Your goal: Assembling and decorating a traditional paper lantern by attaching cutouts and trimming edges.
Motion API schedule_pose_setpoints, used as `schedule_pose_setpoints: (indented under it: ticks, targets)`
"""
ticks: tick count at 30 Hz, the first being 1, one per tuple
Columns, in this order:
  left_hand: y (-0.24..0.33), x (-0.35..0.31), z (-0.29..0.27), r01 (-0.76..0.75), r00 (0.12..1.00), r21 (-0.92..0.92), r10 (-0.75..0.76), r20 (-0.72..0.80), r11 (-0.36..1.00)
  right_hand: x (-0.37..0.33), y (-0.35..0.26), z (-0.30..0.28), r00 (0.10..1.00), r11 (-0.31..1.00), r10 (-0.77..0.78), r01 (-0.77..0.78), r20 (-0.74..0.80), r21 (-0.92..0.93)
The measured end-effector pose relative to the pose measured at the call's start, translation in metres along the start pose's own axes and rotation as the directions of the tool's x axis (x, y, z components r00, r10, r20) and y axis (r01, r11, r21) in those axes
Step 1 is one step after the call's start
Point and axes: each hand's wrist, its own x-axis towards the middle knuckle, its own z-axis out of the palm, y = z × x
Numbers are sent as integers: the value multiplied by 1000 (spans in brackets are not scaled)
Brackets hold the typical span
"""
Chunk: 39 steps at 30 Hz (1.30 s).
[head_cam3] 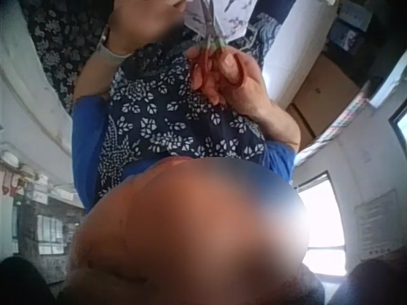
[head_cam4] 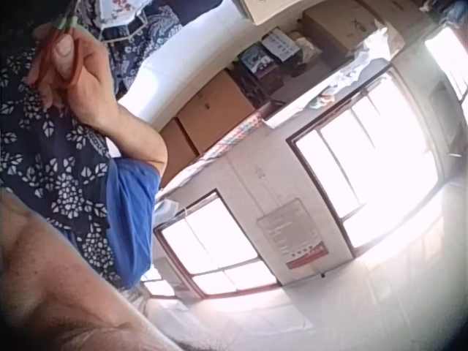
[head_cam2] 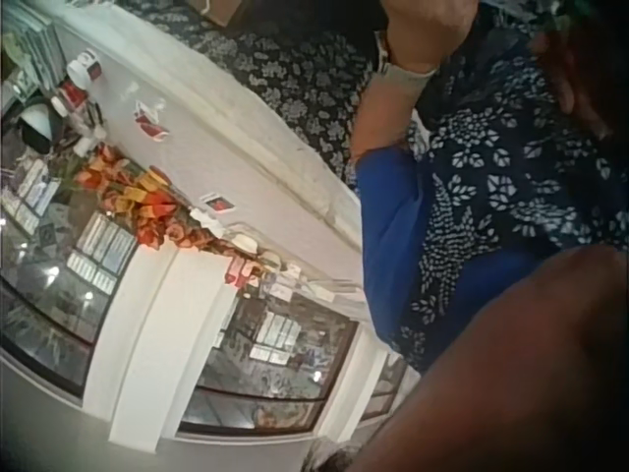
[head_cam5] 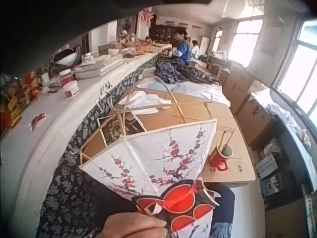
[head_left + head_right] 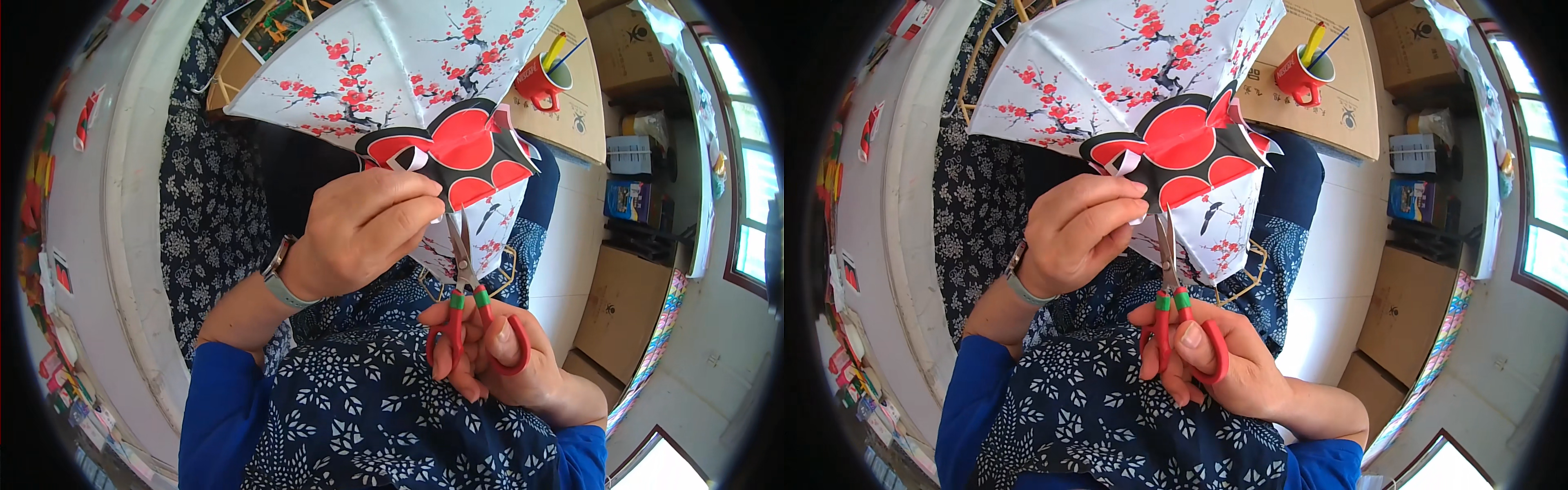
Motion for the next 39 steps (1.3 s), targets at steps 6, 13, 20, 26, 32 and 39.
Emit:
schedule_pose_setpoints:
  ticks: [6, 13, 20, 26, 32, 39]
  targets:
    - [-4, -12, 7, -17, 1000, -29, 17, -23, 999, 3, 1, 8, 999, 1000, -3, 5, -47, 29]
    - [-8, -14, 11, -79, 995, -6, 78, -69, 997, 10, -2, 21, 988, 1000, -3, 7, -153, 30]
    - [-8, -15, 10, -73, 996, -5, 73, -57, 997, 16, -4, 27, 981, 1000, 8, -6, -196, 6]
    - [-8, -16, 10, -67, 996, -12, 66, -53, 998, 18, -3, 29, 973, 1000, -20, 16, -228, -19]
    - [-9, -17, 9, -65, 997, -23, 64, -42, 998, 17, -4, 29, 966, 997, -31, 12, -255, -77]
    - [-8, -18, 9, -61, 997, -30, 60, -43, 998, 17, -7, 35, 957, 997, -34, 14, -287, -70]
